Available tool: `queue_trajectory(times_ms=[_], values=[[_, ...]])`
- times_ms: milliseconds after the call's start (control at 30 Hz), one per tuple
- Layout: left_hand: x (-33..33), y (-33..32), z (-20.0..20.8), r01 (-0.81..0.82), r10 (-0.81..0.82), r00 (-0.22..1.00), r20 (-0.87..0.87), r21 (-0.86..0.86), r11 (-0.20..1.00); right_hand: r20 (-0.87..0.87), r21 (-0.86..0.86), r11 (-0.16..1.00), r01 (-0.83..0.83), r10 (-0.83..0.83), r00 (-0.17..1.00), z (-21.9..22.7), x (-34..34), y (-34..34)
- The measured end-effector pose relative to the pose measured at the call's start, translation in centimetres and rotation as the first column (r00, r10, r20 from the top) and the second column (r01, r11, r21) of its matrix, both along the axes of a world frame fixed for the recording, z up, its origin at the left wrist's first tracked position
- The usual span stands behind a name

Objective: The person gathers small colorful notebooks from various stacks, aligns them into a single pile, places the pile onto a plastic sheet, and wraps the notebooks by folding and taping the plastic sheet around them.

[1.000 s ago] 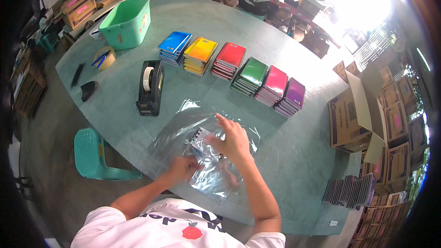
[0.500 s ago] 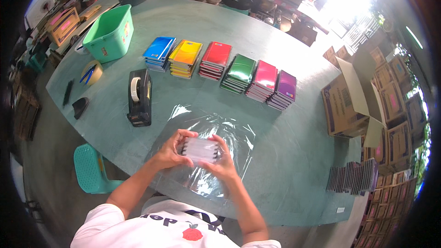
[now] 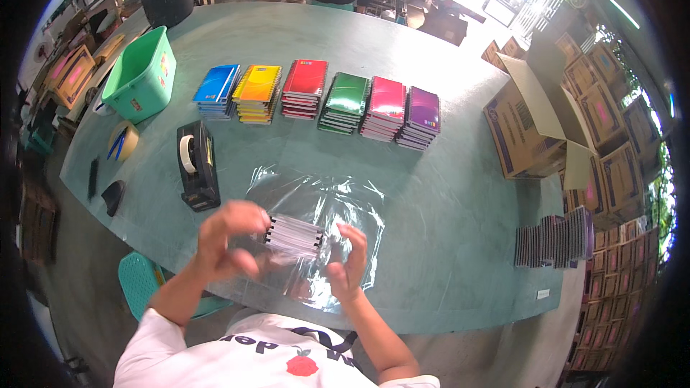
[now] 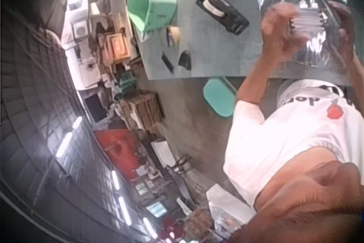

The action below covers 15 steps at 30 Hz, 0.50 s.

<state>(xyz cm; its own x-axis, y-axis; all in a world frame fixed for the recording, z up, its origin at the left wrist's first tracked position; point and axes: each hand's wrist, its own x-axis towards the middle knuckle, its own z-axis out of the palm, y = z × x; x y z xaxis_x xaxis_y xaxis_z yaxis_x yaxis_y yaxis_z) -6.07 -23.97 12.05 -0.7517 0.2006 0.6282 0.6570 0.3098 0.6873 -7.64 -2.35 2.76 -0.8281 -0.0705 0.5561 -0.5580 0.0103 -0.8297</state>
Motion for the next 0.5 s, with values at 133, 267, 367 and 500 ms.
queue_trajectory(times_ms=[133, 267, 367, 500], values=[[0.7, 1.9, 1.6, 0.063, -0.178, 0.976, -0.124, -0.624, 0.779, 0.008, 0.213, 0.974, 0.076, -0.079, 0.997, -5.1, 2.7, -0.5], [0.4, 1.8, -0.2, 0.094, -0.199, 0.98, -0.03, -0.807, 0.583, -0.1, 0.336, 0.923, 0.185, -0.161, 0.982, -6.2, 2.8, -0.8], [4.2, 1.9, 0.9, 0.278, -0.352, 0.928, 0.125, -0.861, 0.426, -0.298, 0.523, 0.807, 0.275, -0.129, 0.946, -4.2, 2.2, 0.3], [2.1, 1.4, 1.5, -0.13, -0.172, 0.931, -0.322, -0.732, 0.668, -0.427, 0.616, 0.743, 0.262, 0.035, 0.904, -2.1, 0.8, 0.8]])
